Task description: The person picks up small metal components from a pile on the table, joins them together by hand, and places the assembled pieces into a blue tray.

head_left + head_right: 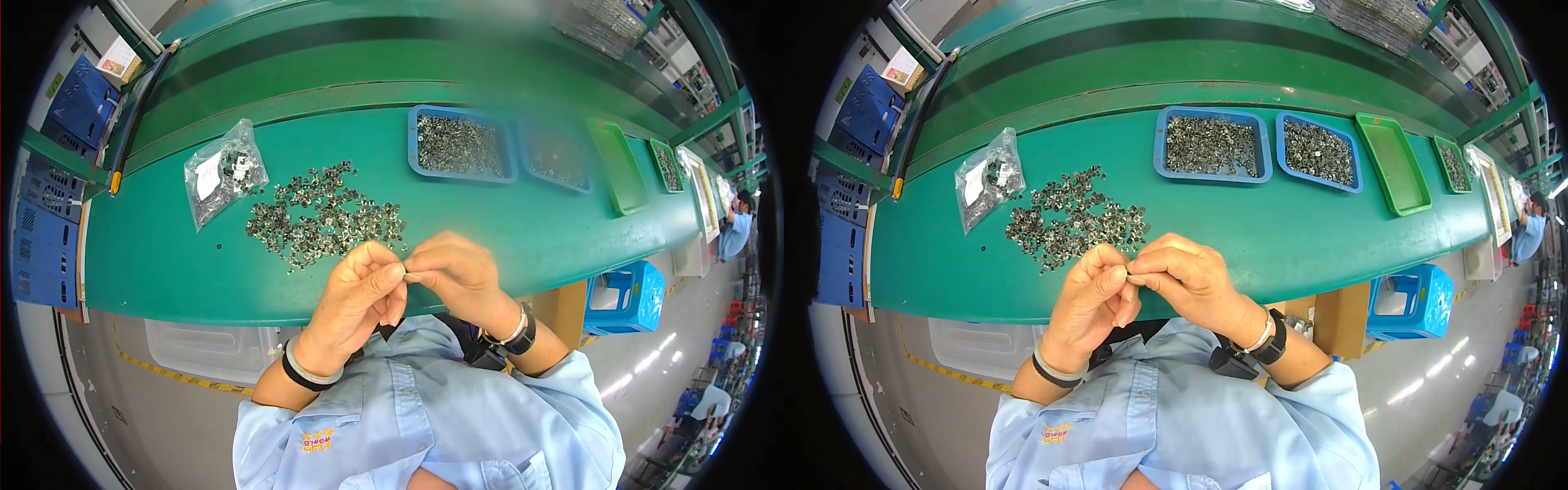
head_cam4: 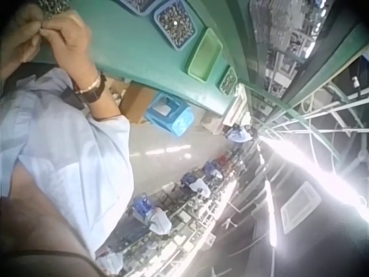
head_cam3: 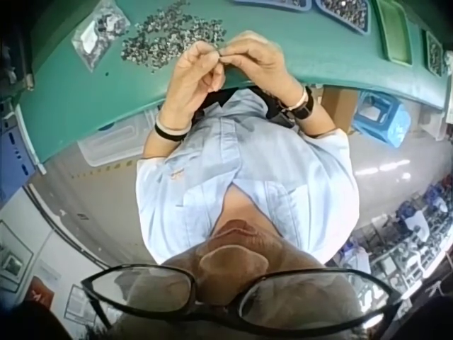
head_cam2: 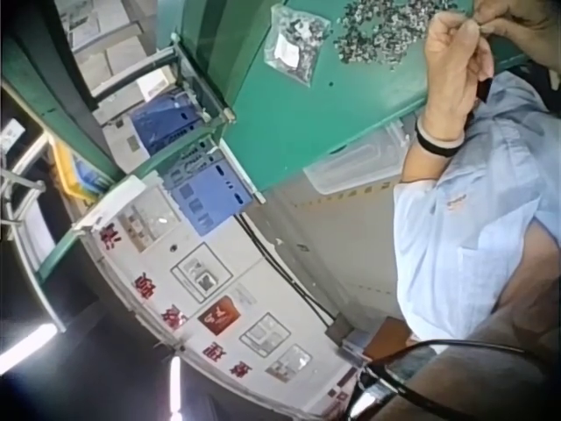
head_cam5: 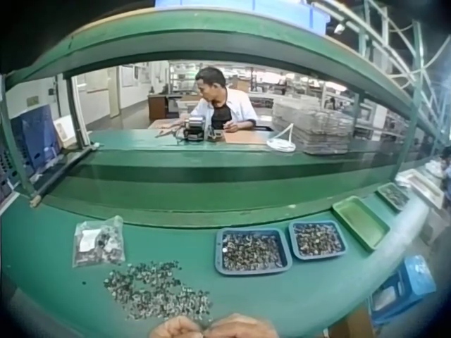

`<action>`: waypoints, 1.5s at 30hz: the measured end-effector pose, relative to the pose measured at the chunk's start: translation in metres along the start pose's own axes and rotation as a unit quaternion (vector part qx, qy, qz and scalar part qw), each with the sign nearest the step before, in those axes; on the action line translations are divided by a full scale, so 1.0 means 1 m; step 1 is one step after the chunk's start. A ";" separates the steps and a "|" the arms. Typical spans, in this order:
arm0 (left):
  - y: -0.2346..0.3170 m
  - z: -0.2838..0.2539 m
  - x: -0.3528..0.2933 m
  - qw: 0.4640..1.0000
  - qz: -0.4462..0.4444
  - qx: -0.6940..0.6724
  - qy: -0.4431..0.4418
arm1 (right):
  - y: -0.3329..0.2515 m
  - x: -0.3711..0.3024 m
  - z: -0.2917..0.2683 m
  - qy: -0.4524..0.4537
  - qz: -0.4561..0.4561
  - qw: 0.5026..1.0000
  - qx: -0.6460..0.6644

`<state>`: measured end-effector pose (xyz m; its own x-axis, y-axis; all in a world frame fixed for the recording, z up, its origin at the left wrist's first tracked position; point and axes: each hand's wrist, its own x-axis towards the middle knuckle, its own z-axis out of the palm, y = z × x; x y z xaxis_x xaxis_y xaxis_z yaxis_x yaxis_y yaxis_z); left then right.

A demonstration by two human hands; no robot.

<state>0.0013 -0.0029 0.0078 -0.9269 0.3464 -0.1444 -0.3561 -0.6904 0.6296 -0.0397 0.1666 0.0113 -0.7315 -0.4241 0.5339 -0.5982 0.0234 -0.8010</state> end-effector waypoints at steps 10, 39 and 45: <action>0.001 0.009 -0.003 0.999 -0.002 -0.014 0.037 | 0.003 -0.005 0.003 0.029 0.100 0.987 0.121; 0.004 -0.022 -0.007 0.996 -0.004 -0.076 0.049 | 0.038 0.045 -0.029 -0.180 0.039 0.937 -0.297; 0.004 -0.018 -0.007 0.997 -0.005 -0.048 0.058 | 0.037 0.042 -0.029 -0.168 0.029 0.942 -0.288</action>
<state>0.0039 -0.0191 -0.0025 -0.9288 0.2815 -0.2410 -0.3698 -0.7463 0.5534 -0.1024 0.1756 0.0116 -0.6804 -0.6684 0.3004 -0.7103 0.5007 -0.4947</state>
